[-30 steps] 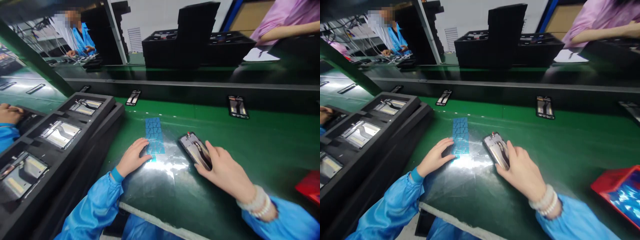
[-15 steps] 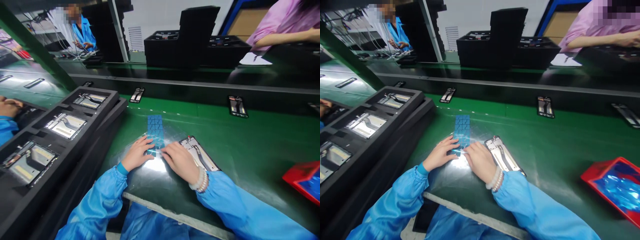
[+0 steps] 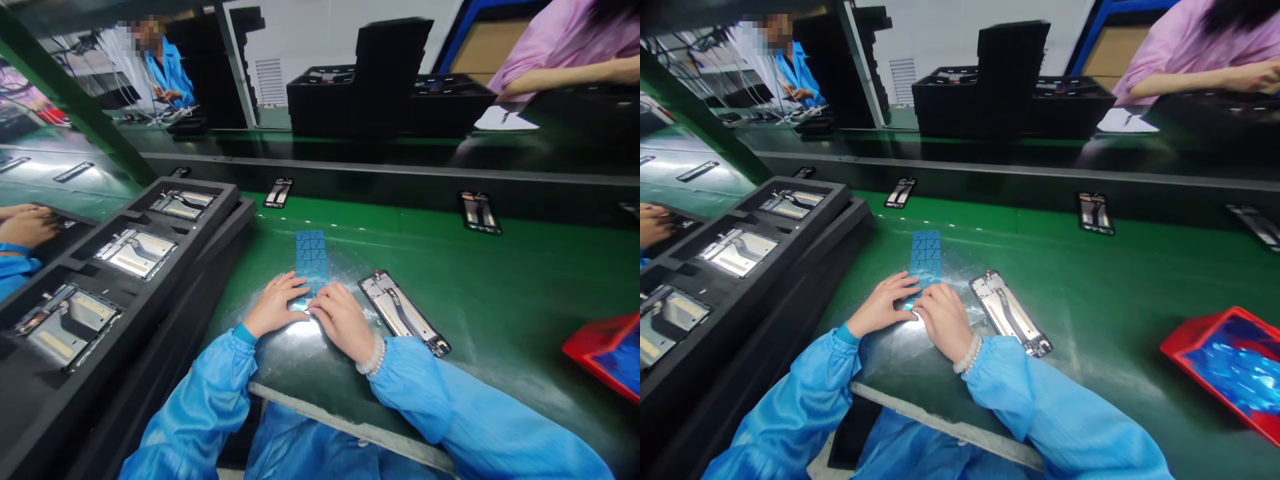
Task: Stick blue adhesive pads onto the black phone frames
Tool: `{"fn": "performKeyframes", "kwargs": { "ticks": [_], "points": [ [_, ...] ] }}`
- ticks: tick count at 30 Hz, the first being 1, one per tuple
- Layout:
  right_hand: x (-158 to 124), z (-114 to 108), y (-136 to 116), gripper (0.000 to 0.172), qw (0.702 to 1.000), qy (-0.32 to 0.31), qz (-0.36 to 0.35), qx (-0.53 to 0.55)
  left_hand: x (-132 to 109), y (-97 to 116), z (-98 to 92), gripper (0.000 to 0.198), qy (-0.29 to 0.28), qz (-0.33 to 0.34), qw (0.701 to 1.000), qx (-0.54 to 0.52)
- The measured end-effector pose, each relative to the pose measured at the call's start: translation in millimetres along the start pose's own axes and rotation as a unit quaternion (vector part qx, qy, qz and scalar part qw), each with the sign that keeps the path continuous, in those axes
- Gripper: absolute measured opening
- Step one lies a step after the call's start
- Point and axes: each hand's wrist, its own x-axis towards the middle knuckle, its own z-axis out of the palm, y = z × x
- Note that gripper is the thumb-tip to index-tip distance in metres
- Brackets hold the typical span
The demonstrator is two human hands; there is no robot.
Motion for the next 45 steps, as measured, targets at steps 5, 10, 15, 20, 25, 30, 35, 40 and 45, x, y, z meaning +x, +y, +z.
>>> {"fn": "performKeyframes", "kwargs": {
  "ticks": [5,10,15,20,25,30,35,40,45],
  "points": [
    [-18,-35,9,0.019,0.985,-0.032,0.069,0.156,-9,37,5.1,0.025,0.079,-0.029,0.969,-0.230],
    [-43,-55,5,0.023,0.988,0.001,0.110,0.110,-18,87,37.9,0.016,0.095,-0.097,0.931,-0.338],
    [-64,-52,0,0.021,0.968,0.119,0.152,0.159,-20,112,53.2,0.012,0.138,-0.132,0.891,-0.412],
    [-82,-48,-7,0.026,0.887,0.136,0.288,0.336,-16,116,60.3,0.025,0.142,-0.189,0.817,-0.527],
    [-87,-45,-13,0.024,0.826,0.129,0.336,0.434,-15,123,65.6,0.034,0.110,-0.199,0.770,-0.597],
    [-87,-39,-14,0.027,0.783,0.167,0.351,0.486,-16,134,67.0,0.032,0.074,-0.234,0.662,-0.709],
    [-89,-36,-23,0.020,0.818,0.192,0.310,0.446,-14,142,76.5,0.031,0.118,-0.218,0.705,-0.664],
    [-96,-52,7,0.023,0.917,0.244,0.255,0.188,-11,133,81.6,0.036,0.144,-0.190,0.786,-0.571],
    [-109,-61,52,0.055,0.949,0.166,0.243,-0.112,-5,120,79.1,0.066,0.063,-0.226,0.831,-0.504]
  ]
}}
